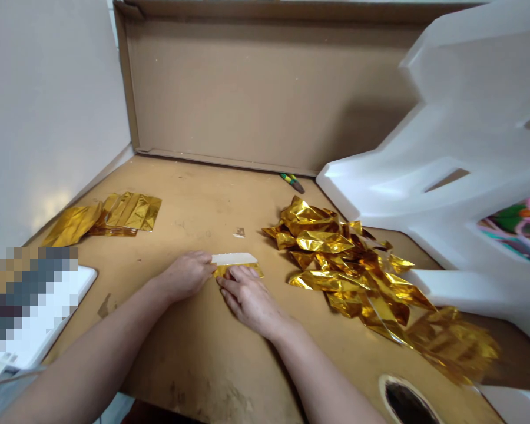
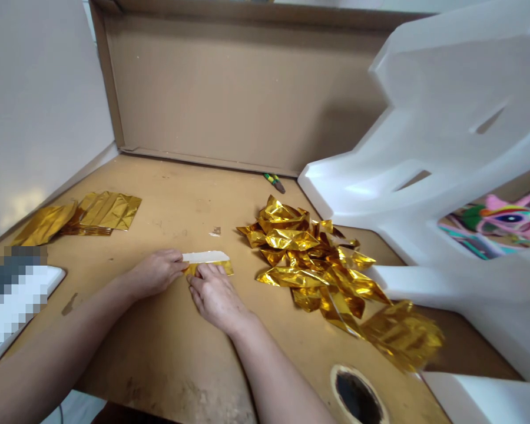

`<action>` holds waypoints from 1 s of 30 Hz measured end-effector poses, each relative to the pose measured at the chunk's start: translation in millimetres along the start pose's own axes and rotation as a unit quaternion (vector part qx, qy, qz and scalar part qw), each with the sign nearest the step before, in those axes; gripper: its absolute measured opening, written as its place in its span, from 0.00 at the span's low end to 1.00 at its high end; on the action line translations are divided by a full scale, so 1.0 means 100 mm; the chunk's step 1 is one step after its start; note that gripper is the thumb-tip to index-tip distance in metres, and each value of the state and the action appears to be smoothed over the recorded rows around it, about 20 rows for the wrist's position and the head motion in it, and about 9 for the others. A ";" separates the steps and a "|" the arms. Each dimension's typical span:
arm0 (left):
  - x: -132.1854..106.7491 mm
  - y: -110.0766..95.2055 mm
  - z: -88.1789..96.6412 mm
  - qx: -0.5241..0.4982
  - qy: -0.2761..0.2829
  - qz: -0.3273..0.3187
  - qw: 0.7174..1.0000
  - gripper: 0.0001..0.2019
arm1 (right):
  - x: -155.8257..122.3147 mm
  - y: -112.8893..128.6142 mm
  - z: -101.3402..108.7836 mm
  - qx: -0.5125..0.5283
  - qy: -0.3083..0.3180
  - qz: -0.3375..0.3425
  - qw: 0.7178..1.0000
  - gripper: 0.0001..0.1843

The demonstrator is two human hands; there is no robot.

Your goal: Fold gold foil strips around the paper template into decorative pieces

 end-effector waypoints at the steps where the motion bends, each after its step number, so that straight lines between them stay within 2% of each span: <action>1: 0.00 0.00 0.00 0.000 -0.001 0.001 1.000 0.10 | 0.00 0.00 0.00 -0.001 0.000 0.000 1.000 0.13; 18: -0.01 0.00 0.05 -0.003 0.005 0.001 1.000 0.10 | 0.03 0.00 -0.08 -0.037 0.035 -0.028 0.998 0.18; 30: -0.02 0.02 0.04 -0.010 0.001 0.014 1.000 0.10 | 0.00 0.02 0.01 0.000 0.032 -0.009 0.999 0.12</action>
Point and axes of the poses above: each hand's wrist, its own x-axis towards the middle knuckle, its own z-axis out of the back of the hand, y = z × x, the point moved 9 cm from there along x, towards the middle knuckle, and after that the axes turned 2 degrees about x, right-handed, at the moved point
